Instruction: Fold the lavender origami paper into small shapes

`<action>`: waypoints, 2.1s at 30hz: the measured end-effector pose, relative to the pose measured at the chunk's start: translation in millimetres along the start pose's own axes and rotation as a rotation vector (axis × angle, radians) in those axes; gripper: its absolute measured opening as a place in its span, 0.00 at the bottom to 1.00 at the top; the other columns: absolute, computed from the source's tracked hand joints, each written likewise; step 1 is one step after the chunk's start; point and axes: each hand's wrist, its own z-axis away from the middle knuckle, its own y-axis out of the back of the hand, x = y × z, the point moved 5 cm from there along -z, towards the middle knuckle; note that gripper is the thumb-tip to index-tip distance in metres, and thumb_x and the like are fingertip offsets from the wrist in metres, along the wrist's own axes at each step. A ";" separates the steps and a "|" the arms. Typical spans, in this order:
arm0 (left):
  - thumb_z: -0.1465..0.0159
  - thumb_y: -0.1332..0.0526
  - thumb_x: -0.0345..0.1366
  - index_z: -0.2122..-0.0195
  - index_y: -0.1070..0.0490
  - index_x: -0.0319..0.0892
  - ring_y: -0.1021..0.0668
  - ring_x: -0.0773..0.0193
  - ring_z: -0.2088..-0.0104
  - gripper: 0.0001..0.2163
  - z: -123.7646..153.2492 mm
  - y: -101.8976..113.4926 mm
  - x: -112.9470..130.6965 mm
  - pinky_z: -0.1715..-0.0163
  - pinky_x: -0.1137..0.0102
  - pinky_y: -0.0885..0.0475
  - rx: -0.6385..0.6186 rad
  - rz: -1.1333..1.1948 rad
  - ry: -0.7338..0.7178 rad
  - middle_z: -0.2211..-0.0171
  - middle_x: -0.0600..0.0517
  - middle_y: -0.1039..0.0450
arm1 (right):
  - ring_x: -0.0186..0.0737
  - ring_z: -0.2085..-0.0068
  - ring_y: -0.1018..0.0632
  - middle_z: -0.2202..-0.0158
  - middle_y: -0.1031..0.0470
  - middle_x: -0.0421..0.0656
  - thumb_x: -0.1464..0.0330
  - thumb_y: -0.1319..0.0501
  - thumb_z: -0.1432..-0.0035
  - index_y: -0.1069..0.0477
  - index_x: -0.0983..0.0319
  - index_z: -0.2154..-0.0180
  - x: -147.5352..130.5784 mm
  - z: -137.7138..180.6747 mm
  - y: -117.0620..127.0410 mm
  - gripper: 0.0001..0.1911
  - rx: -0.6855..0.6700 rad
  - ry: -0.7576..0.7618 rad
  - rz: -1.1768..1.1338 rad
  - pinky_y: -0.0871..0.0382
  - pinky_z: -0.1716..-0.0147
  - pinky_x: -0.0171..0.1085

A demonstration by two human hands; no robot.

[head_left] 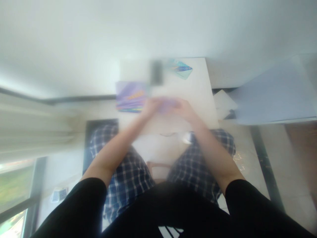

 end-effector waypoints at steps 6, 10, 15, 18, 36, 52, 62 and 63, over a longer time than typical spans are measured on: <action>0.33 0.38 0.38 0.58 0.18 0.38 0.17 0.58 0.55 0.12 0.2 0.8 1.1 0.53 0.72 0.24 0.001 -0.026 -0.004 0.58 0.48 0.16 | 0.51 0.51 0.18 0.53 0.17 0.48 0.55 0.25 0.58 0.21 0.61 0.54 -1.9 1.7 -0.3 0.29 -0.020 -0.006 -0.034 0.25 0.44 0.51; 0.34 0.37 0.39 0.57 0.18 0.38 0.17 0.58 0.55 0.12 -0.8 1.5 -1.2 0.53 0.71 0.24 0.000 -0.030 -0.006 0.58 0.49 0.16 | 0.50 0.56 0.16 0.57 0.16 0.47 0.49 0.25 0.58 0.20 0.61 0.54 -2.2 4.8 -2.9 0.32 -0.051 -0.040 -0.091 0.22 0.49 0.50; 0.35 0.36 0.44 0.59 0.18 0.41 0.17 0.55 0.55 0.13 0.1 -0.5 -2.9 0.52 0.68 0.23 -0.010 -0.016 -0.014 0.60 0.50 0.16 | 0.50 0.62 0.15 0.67 0.15 0.45 0.47 0.28 0.55 0.19 0.62 0.57 0.5 5.3 -2.0 0.30 -0.046 -0.086 -0.050 0.20 0.54 0.50; 0.35 0.36 0.46 0.62 0.17 0.42 0.17 0.54 0.56 0.13 -2.5 -2.1 -6.3 0.52 0.68 0.23 -0.006 -0.006 -0.011 0.61 0.50 0.16 | 0.52 0.62 0.15 0.68 0.16 0.47 0.49 0.28 0.54 0.18 0.64 0.62 1.1 3.6 0.0 0.26 -0.032 -0.106 0.016 0.20 0.55 0.50; 0.36 0.35 0.40 0.56 0.18 0.39 0.18 0.53 0.50 0.13 -2.7 -2.6 -1.1 0.47 0.66 0.25 -0.014 -0.071 -0.095 0.54 0.47 0.17 | 0.46 0.55 0.17 0.57 0.16 0.45 0.50 0.35 0.46 0.20 0.60 0.59 1.6 -1.6 8.0 0.22 0.151 0.081 0.071 0.24 0.49 0.45; 0.33 0.40 0.38 0.57 0.17 0.38 0.18 0.54 0.52 0.13 5.9 -9.9 3.0 0.49 0.66 0.25 -0.183 -0.061 -0.064 0.56 0.50 0.17 | 0.41 0.67 0.18 0.66 0.16 0.43 0.63 0.34 0.50 0.19 0.61 0.66 -4.3 2.6 9.1 0.11 0.297 0.024 0.217 0.23 0.61 0.40; 0.37 0.35 0.41 0.62 0.16 0.38 0.17 0.53 0.57 0.12 3.1 -5.6 -0.5 0.54 0.66 0.24 -0.147 -0.096 -0.077 0.63 0.50 0.17 | 0.44 0.63 0.17 0.66 0.16 0.44 0.61 0.32 0.52 0.19 0.62 0.66 -0.4 0.9 5.3 0.13 0.189 -0.069 0.055 0.24 0.62 0.40; 0.37 0.35 0.41 0.62 0.16 0.38 0.17 0.53 0.57 0.12 3.2 -4.9 -0.2 0.54 0.66 0.24 -0.147 -0.092 -0.084 0.63 0.50 0.17 | 0.44 0.62 0.17 0.65 0.16 0.44 0.60 0.32 0.52 0.19 0.62 0.66 0.2 1.0 5.4 0.14 0.186 -0.075 0.033 0.23 0.61 0.41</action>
